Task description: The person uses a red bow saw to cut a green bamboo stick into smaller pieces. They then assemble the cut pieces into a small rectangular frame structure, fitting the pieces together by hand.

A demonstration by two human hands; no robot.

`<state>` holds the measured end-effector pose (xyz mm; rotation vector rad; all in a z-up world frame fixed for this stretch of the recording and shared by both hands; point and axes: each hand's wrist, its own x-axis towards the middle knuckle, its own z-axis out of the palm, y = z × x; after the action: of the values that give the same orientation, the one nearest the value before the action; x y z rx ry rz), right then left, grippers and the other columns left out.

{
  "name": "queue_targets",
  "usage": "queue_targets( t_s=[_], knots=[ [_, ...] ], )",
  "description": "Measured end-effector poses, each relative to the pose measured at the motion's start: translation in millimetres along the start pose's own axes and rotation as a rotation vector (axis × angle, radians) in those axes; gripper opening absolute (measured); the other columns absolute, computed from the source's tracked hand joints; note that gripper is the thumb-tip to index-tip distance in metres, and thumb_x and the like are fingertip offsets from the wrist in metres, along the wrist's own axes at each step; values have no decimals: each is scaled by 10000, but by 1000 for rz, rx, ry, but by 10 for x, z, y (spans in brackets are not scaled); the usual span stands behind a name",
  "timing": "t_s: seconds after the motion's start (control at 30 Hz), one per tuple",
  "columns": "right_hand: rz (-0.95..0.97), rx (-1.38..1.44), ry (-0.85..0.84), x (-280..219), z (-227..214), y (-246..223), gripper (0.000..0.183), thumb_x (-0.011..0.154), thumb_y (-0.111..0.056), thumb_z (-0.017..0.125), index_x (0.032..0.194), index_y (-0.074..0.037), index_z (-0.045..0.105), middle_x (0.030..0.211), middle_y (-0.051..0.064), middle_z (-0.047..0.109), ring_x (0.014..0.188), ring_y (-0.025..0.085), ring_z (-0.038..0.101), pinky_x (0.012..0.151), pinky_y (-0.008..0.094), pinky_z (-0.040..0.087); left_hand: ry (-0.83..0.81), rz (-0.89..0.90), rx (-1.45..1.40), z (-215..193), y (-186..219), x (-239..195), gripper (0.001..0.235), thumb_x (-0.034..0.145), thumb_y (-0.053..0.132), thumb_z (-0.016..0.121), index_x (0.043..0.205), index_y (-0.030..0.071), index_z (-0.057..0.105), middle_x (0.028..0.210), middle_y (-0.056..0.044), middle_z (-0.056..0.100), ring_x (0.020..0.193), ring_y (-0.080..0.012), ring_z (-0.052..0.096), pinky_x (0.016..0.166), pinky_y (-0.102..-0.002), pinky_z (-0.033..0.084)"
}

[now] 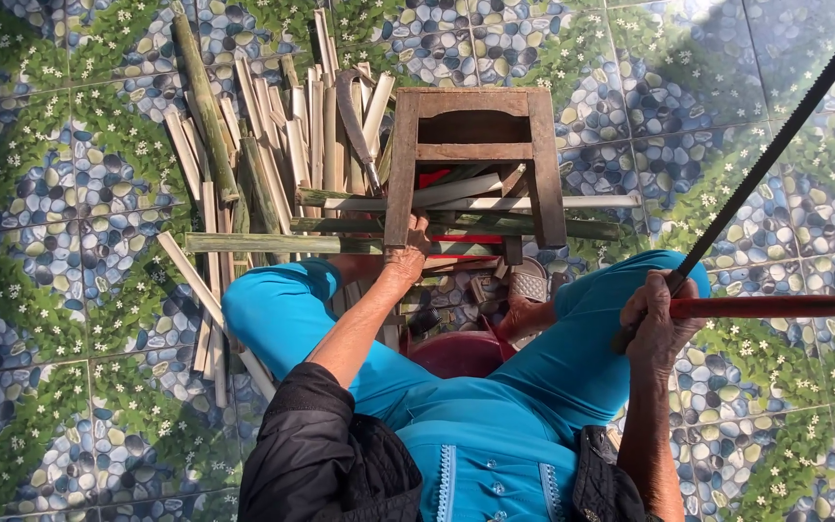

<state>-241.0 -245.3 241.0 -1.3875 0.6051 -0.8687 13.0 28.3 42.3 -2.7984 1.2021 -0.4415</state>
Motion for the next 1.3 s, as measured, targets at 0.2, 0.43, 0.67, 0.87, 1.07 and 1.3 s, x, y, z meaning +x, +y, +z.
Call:
queue_targets(
  t_s=[0.2, 0.43, 0.67, 0.87, 1.07, 1.3],
  knots=[
    [1, -5, 8, -15, 18, -41, 33, 1080, -62, 602, 1101, -57, 627, 590, 39, 509, 439, 130, 551, 429, 223, 466, -86, 38, -68, 639, 115, -129, 122, 810, 145, 632, 847, 78, 727, 907, -96, 625, 871, -301, 565, 739, -501, 403],
    [28, 2, 9, -40, 116, -198, 59, 1089, -82, 603, 1132, -68, 641, 596, 35, 508, 452, 126, 557, 446, 220, 471, -190, 201, -242, -727, -201, -496, 267, 745, 155, 677, 997, 151, 591, 705, -57, 595, 621, -288, 664, 517, -455, 513],
    [-24, -93, 23, -80, 244, -413, 233, 1086, -132, 527, 1308, -113, 462, 647, 10, 461, 455, 89, 419, 416, 225, 346, -761, 280, -601, -1743, -697, -300, 72, 992, 148, 484, 1041, 128, 532, 880, -90, 456, 701, -256, 495, 560, -410, 393],
    [-110, -87, 14, -97, 251, -552, 249, 1104, -239, 521, 1306, -93, 526, 675, 25, 509, 476, 97, 462, 452, 220, 358, -532, 131, -695, -2339, -1003, 300, 429, 1055, 563, 396, 889, 167, 410, 593, 30, 332, 470, -133, 310, 429, -353, 326],
    [-131, -108, -45, -169, 390, -743, 236, 1075, -149, 536, 1301, -87, 517, 645, 1, 481, 473, 86, 455, 450, 217, 367, -279, 62, -677, -2105, -1139, 883, 519, 1042, 501, 562, 674, 139, 506, 561, -12, 446, 506, -166, 428, 472, -368, 354],
    [-107, -69, -169, -251, 453, -376, 288, 985, -33, 605, 1268, 20, 589, 528, 85, 549, 407, 122, 528, 438, 207, 388, -363, -133, -603, -1988, -1186, 1374, 428, 895, 612, 631, 841, 205, 751, 775, -126, 715, 884, -400, 719, 813, -507, 560]
  ],
)
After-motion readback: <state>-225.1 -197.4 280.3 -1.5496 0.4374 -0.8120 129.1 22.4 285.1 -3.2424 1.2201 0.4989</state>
